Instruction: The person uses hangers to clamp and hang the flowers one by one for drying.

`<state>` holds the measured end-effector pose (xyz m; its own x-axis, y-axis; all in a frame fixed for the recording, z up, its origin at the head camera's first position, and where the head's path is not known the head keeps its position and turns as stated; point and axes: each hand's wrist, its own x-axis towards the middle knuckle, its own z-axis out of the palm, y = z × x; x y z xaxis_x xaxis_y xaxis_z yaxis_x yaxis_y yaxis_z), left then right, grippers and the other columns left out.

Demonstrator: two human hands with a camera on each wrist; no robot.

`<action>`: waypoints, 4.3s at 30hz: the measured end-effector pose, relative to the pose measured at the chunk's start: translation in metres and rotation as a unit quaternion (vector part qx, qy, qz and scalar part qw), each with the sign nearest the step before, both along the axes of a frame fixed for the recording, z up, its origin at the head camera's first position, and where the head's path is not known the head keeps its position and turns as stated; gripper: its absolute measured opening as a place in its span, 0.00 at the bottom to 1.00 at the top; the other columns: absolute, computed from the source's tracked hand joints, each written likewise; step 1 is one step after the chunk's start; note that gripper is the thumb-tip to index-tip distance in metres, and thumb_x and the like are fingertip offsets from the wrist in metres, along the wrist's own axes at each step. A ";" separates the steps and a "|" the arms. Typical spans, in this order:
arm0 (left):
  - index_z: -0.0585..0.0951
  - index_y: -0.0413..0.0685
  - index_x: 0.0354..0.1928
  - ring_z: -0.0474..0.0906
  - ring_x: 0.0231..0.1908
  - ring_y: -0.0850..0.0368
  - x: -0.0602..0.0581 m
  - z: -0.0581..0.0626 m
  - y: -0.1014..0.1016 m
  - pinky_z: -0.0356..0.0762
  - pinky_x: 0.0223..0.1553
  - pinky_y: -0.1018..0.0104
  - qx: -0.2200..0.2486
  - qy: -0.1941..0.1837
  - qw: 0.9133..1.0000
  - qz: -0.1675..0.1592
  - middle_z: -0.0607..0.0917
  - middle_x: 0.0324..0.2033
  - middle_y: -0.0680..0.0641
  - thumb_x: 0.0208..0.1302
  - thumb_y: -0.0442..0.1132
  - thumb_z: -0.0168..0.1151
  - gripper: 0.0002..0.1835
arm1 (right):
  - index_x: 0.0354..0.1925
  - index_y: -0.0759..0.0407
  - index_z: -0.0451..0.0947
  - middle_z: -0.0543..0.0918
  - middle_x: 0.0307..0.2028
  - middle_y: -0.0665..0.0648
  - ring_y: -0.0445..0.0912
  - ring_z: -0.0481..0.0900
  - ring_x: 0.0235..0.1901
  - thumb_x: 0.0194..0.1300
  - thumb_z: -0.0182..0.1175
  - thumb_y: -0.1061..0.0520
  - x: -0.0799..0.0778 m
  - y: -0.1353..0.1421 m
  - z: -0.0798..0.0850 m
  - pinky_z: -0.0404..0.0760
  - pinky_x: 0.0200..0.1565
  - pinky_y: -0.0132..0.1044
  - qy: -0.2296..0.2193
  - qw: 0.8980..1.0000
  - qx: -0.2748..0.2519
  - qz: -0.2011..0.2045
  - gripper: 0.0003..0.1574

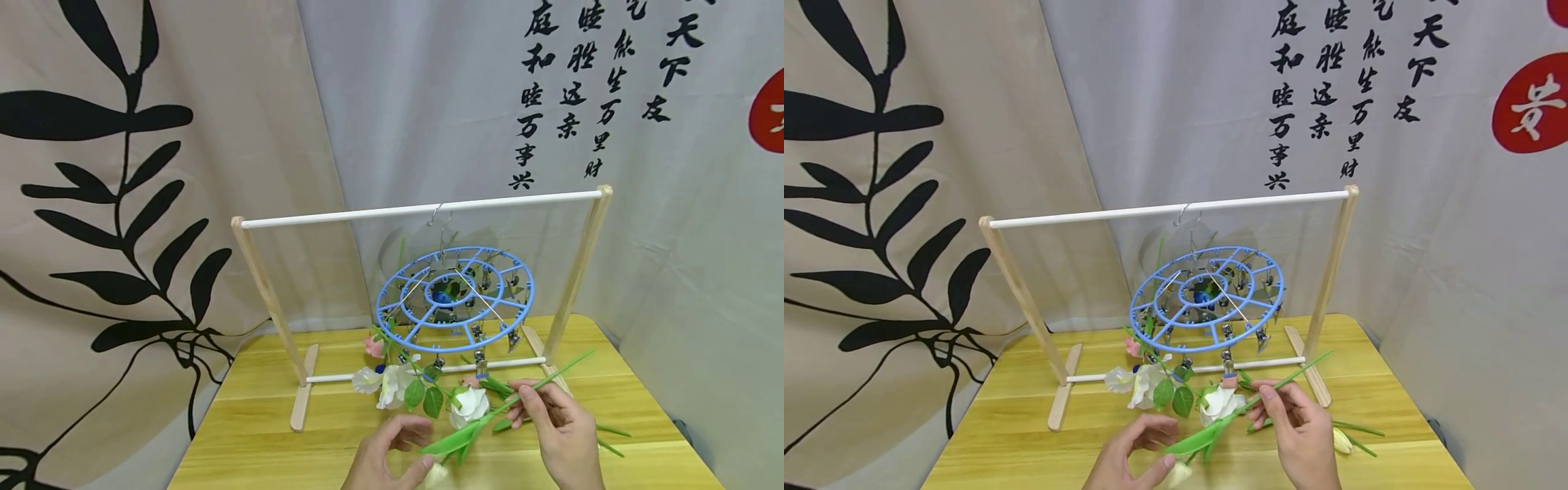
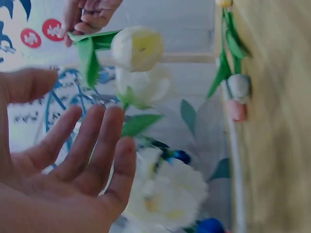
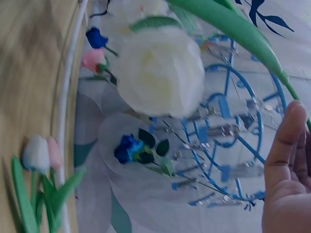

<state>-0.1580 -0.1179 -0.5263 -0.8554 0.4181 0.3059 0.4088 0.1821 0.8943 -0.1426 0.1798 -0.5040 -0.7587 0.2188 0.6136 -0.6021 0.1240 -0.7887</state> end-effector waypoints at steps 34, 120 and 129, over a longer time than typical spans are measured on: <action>0.93 0.45 0.61 0.94 0.45 0.62 -0.048 0.071 0.108 0.93 0.50 0.71 -0.029 0.084 0.988 0.130 0.98 0.46 0.47 0.83 0.45 0.75 0.15 | 0.43 0.55 0.91 0.92 0.43 0.43 0.37 0.89 0.30 0.75 0.69 0.79 -0.028 0.023 0.017 0.90 0.34 0.28 0.066 0.981 0.175 -0.041 0.20; 0.99 0.49 0.41 0.98 0.38 0.58 -0.049 0.090 0.025 0.93 0.41 0.72 0.084 -0.008 0.984 0.160 0.99 0.35 0.45 0.76 0.33 0.79 0.05 | 0.51 0.68 0.89 0.96 0.37 0.63 0.44 0.96 0.34 0.81 0.67 0.74 -0.026 -0.077 0.024 0.96 0.45 0.35 0.020 0.997 0.032 0.065 0.07; 0.99 0.44 0.42 1.00 0.40 0.53 -0.049 0.087 0.030 0.94 0.43 0.74 0.105 -0.017 0.983 0.153 0.99 0.37 0.42 0.77 0.31 0.78 0.05 | 0.51 0.70 0.89 0.96 0.36 0.67 0.45 0.98 0.35 0.81 0.65 0.77 -0.027 -0.079 0.021 0.97 0.45 0.36 0.044 0.997 0.016 0.066 0.10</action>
